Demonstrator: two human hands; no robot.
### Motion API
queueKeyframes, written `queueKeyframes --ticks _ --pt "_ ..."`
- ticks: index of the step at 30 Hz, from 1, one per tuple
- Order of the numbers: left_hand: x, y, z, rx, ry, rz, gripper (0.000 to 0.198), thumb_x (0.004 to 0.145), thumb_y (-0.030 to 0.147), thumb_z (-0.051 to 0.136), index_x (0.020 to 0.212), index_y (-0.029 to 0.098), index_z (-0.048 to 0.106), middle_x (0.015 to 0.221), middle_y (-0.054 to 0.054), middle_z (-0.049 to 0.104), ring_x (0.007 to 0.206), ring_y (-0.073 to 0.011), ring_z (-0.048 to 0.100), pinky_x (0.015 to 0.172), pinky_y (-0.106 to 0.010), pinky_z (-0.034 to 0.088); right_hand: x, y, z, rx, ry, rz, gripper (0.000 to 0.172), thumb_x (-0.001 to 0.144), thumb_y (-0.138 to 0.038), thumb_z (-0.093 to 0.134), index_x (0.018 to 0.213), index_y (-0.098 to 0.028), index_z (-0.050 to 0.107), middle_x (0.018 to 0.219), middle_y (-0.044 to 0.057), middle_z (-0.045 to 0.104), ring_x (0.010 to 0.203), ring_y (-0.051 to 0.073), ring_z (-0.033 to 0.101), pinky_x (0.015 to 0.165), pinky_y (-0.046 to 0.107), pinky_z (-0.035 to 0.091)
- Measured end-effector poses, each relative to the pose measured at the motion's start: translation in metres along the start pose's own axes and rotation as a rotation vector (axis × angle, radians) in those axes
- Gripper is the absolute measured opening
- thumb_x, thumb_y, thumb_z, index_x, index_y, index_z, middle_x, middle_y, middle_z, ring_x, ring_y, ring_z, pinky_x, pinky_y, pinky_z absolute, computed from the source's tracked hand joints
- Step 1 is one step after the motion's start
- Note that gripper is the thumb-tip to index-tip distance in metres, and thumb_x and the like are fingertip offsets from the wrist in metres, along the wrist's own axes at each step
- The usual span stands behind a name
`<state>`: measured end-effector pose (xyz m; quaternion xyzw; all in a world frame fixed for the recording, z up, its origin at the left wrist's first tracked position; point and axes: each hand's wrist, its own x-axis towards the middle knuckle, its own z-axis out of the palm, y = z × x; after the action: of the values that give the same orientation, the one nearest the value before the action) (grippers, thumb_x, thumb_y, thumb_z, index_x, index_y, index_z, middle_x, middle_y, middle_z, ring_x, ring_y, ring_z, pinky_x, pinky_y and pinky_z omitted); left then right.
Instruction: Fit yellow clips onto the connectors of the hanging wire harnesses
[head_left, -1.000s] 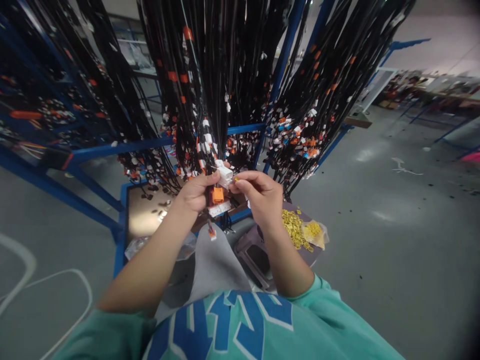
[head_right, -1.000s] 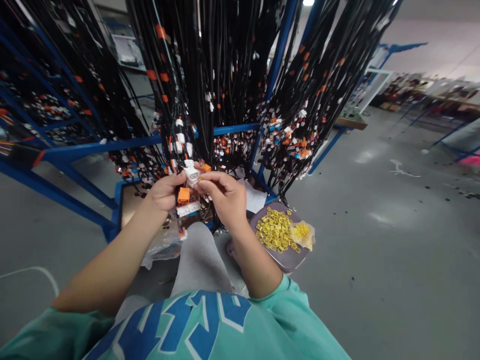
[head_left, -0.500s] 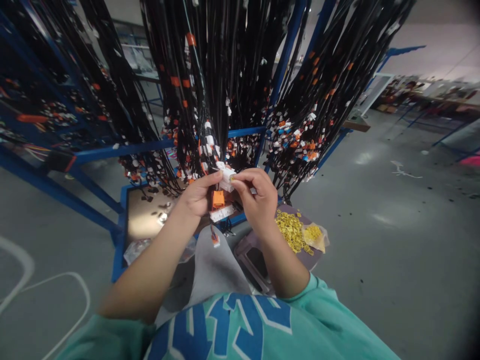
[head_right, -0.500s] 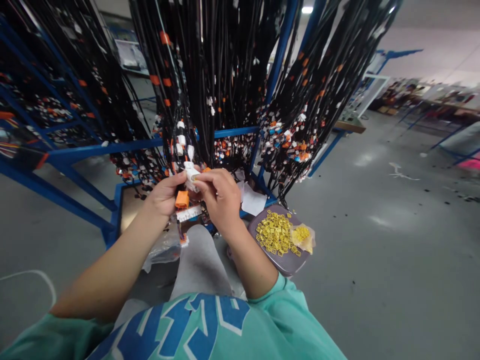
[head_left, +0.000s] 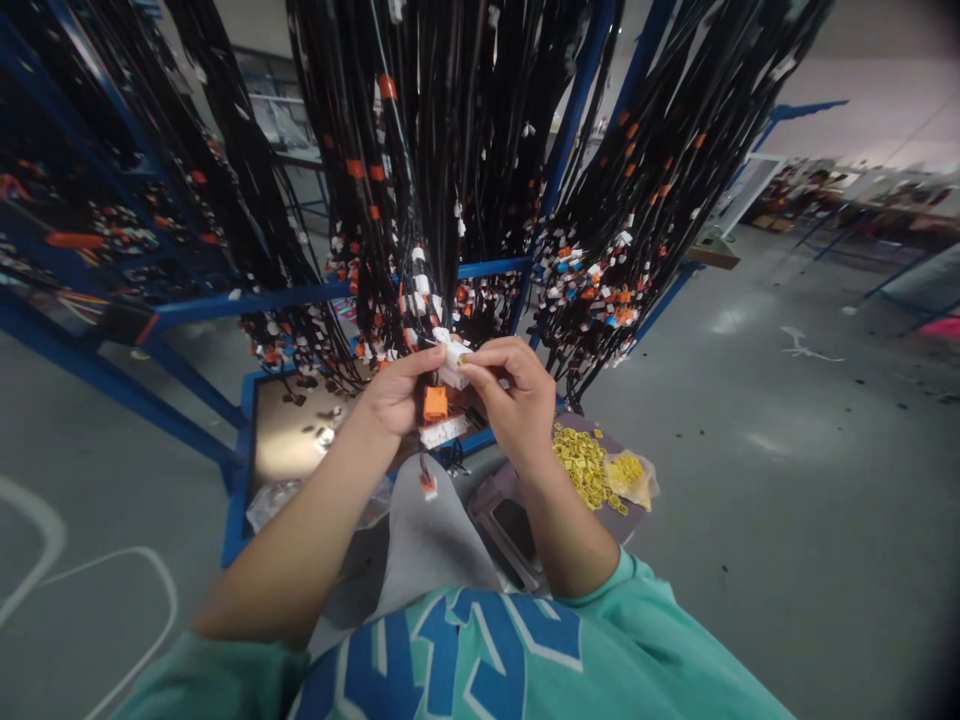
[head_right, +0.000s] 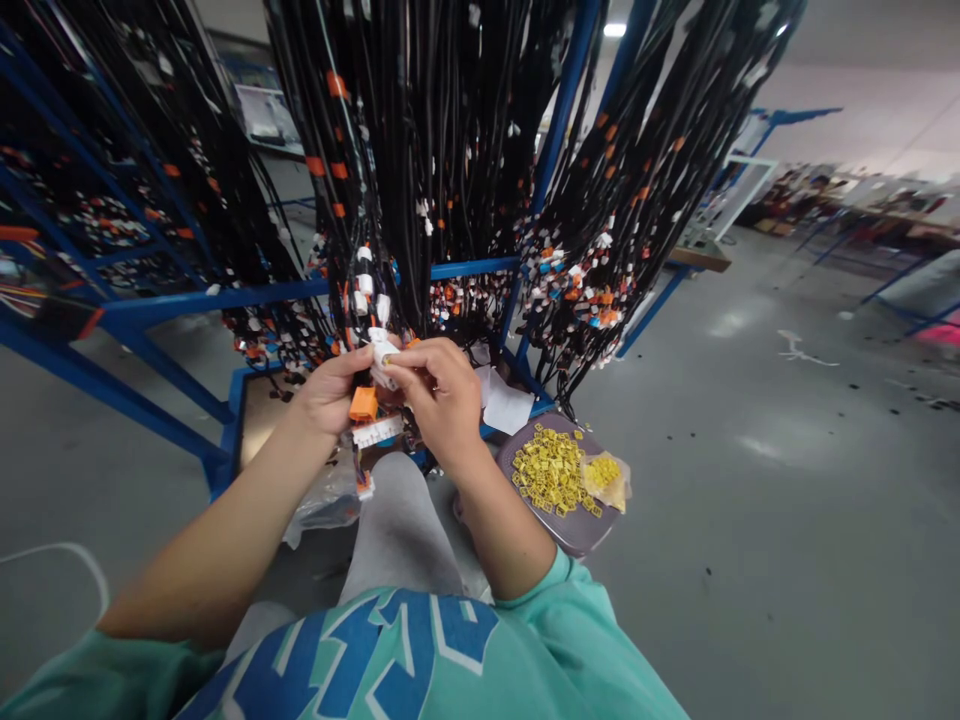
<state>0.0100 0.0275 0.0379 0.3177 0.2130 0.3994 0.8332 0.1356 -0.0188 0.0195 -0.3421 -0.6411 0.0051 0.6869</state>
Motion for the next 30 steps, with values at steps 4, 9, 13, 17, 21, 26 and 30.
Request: queueKeyframes --ticks 4,9,13,17,21,26,30 --pt "0.0 0.001 0.0 -0.017 0.006 -0.025 0.007 0.067 0.006 0.064 0.07 0.012 0.063 0.058 -0.003 0.067 0.051 -0.0138 0.064 0.051 -0.023 0.053 0.001 0.0 0.001 0.037 -0.001 -0.014 0.009 0.081 -0.016 0.062 0.074 -0.022 0.062 0.074 -0.003 0.062 0.073 0.01 0.058 0.068 0.026 0.045" --pt "-0.001 0.001 0.0 -0.019 0.001 -0.023 0.009 0.067 0.004 0.062 0.072 0.011 0.063 0.058 -0.002 0.067 0.049 -0.0133 0.063 0.049 -0.022 0.053 0.002 -0.002 0.001 0.113 0.003 0.113 0.008 0.077 -0.015 0.065 0.074 -0.02 0.06 0.076 -0.003 0.06 0.071 0.009 0.056 0.062 0.023 0.044" --pt "-0.002 0.003 0.0 -0.016 0.019 -0.012 0.01 0.067 0.001 0.059 0.071 0.01 0.063 0.057 -0.004 0.067 0.046 -0.013 0.062 0.045 -0.02 0.051 0.007 -0.004 -0.005 0.111 -0.139 0.266 0.009 0.076 -0.017 0.064 0.083 -0.021 0.063 0.084 -0.002 0.063 0.071 0.01 0.056 0.066 0.025 0.045" --pt "-0.003 0.005 0.002 0.019 0.044 -0.063 0.011 0.069 0.0 0.056 0.067 0.009 0.062 0.052 -0.005 0.065 0.043 -0.0125 0.059 0.045 -0.021 0.051 0.012 -0.004 -0.011 0.158 -0.234 0.256 0.008 0.076 -0.017 0.064 0.082 -0.021 0.066 0.086 0.0 0.065 0.078 0.011 0.058 0.07 0.026 0.046" --pt "-0.004 0.006 0.003 0.071 0.023 -0.111 0.01 0.071 0.001 0.057 0.067 0.009 0.062 0.051 -0.005 0.063 0.041 -0.0129 0.058 0.044 -0.022 0.051 0.014 -0.001 -0.014 0.243 -0.22 0.189 0.007 0.076 -0.014 0.065 0.077 -0.021 0.066 0.081 -0.001 0.064 0.079 0.011 0.059 0.073 0.027 0.046" --pt "-0.005 0.007 0.005 0.08 0.037 -0.098 0.014 0.071 -0.001 0.056 0.071 0.01 0.065 0.054 -0.004 0.064 0.044 -0.0127 0.059 0.048 -0.022 0.052 0.014 0.005 -0.011 0.254 -0.195 0.163 0.009 0.075 -0.013 0.065 0.071 -0.022 0.065 0.075 -0.002 0.062 0.075 0.011 0.059 0.073 0.028 0.047" --pt "-0.004 0.004 0.008 0.109 0.096 -0.084 0.016 0.077 0.001 0.052 0.07 0.009 0.065 0.052 -0.004 0.063 0.044 -0.0123 0.057 0.049 -0.023 0.052 0.014 0.012 -0.009 0.246 -0.151 0.176 0.009 0.074 -0.015 0.066 0.068 -0.022 0.065 0.074 -0.002 0.062 0.073 0.011 0.059 0.071 0.028 0.048"
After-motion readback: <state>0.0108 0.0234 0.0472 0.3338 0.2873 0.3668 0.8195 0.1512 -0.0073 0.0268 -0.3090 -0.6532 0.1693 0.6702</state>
